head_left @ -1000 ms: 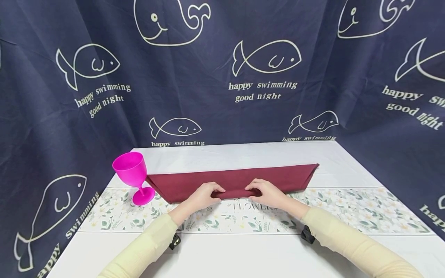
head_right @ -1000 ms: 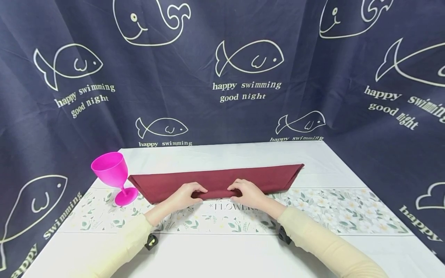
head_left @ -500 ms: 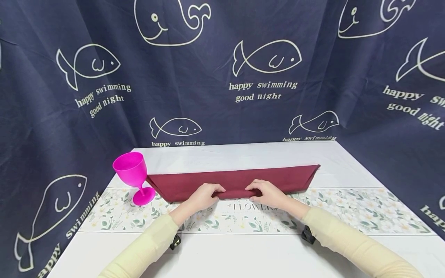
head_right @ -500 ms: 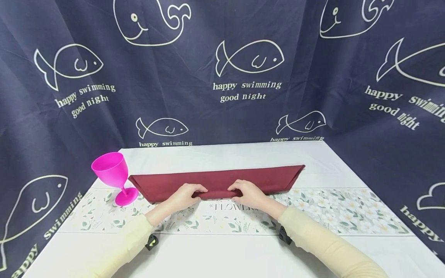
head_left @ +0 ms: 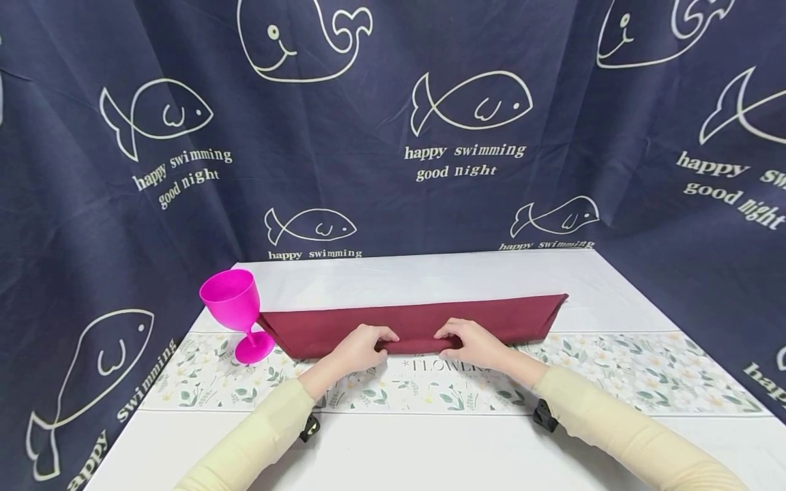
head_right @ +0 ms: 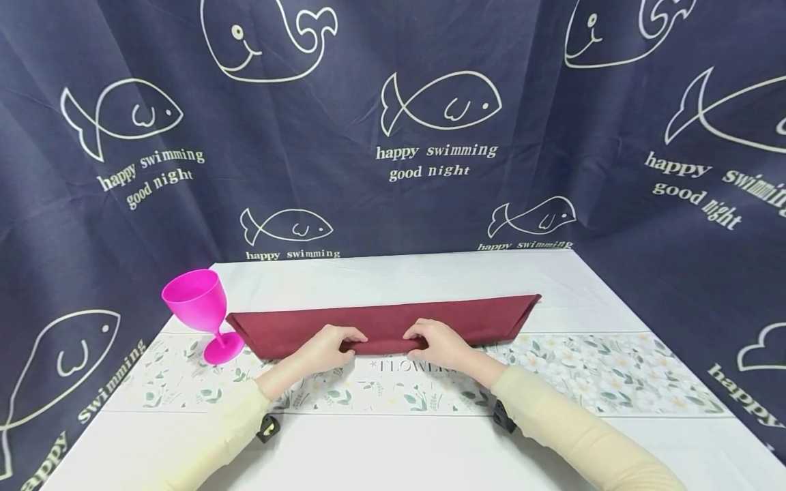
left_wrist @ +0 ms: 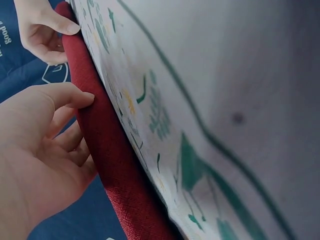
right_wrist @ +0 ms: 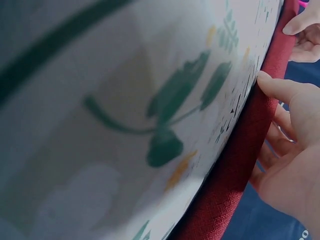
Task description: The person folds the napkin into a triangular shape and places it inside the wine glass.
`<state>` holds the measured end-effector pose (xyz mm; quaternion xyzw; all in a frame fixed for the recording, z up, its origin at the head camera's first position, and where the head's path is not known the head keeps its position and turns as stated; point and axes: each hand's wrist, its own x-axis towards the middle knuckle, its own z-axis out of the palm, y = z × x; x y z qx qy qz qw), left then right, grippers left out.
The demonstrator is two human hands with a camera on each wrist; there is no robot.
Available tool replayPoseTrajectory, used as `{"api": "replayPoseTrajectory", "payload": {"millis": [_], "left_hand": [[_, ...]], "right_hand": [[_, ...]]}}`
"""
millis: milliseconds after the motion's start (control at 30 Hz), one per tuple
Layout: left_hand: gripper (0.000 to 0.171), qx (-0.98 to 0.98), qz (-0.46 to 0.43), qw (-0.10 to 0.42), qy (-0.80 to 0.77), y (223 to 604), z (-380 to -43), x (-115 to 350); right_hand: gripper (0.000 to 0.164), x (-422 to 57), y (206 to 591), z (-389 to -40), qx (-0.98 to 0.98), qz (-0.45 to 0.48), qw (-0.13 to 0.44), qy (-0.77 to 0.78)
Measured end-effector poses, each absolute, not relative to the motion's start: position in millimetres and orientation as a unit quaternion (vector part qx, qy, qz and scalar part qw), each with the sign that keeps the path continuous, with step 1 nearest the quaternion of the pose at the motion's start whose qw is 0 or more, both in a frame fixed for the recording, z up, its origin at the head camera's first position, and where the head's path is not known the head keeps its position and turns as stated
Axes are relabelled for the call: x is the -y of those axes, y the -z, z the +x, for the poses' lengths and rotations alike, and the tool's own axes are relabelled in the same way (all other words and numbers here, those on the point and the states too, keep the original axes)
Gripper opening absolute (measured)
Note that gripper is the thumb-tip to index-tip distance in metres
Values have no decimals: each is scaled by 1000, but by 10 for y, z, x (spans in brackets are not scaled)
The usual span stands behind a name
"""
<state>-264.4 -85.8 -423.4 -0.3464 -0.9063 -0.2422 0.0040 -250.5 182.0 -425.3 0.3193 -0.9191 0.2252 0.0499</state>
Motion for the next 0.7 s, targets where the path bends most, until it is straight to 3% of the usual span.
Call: {"api": "replayPoseTrajectory", "payload": {"millis": [700], "left_hand": [[23,907,-346,-4,242,4228,-2637,859]], "right_hand": [[18,-1815,4238,-2483,909,341,65,-231]]}}
